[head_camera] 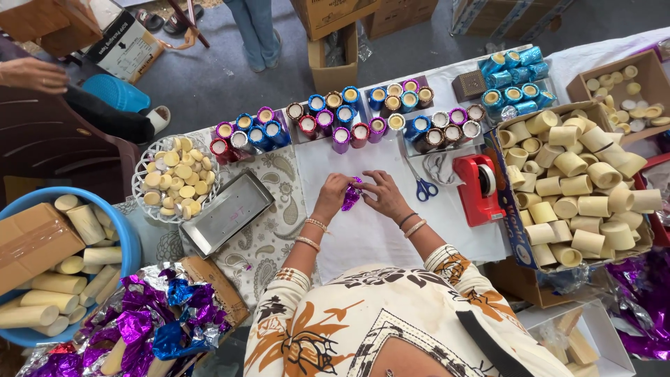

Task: Wrapping small cylindrical items in colored foil and organizing them on a workbench.

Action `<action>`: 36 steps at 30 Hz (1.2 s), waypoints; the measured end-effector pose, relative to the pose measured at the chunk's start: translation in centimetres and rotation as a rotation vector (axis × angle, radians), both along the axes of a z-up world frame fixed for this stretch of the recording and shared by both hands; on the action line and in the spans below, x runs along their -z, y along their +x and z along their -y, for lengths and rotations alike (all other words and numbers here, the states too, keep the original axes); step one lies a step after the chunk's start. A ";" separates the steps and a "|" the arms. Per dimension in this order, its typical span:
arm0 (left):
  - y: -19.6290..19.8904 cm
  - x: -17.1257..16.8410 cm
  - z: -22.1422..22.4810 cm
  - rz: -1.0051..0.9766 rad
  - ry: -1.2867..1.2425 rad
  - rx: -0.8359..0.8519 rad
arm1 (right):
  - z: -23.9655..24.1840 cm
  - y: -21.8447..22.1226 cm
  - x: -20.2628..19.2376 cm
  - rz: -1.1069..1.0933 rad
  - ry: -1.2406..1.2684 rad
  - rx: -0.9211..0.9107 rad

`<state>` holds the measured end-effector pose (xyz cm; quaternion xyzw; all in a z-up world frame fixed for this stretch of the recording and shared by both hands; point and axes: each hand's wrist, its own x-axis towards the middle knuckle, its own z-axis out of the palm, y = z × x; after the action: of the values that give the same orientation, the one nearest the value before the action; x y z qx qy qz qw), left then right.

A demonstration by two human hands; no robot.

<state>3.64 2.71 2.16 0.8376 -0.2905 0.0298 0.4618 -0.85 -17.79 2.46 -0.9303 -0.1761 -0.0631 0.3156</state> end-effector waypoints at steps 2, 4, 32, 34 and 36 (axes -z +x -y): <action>0.1 1.0 -0.1 0.036 0.009 0.015 | -0.2 -0.2 0.3 -0.028 0.038 0.019; 0.1 1.3 -0.1 0.069 0.018 0.032 | -0.4 -0.4 0.6 -0.059 0.077 0.038; 1.2 2.3 -0.1 0.080 0.064 0.093 | -2.3 0.2 0.8 0.036 0.231 0.145; 1.2 2.3 -0.1 0.072 0.071 0.092 | -2.2 0.2 0.4 0.016 0.261 0.146; 1.2 2.6 0.0 0.078 0.050 0.093 | -2.0 -0.1 -0.4 0.016 0.270 0.081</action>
<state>4.86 2.72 -0.40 0.8326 -0.3478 0.0337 0.4297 -0.92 -15.78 2.90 -0.8852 -0.1308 -0.1066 0.4336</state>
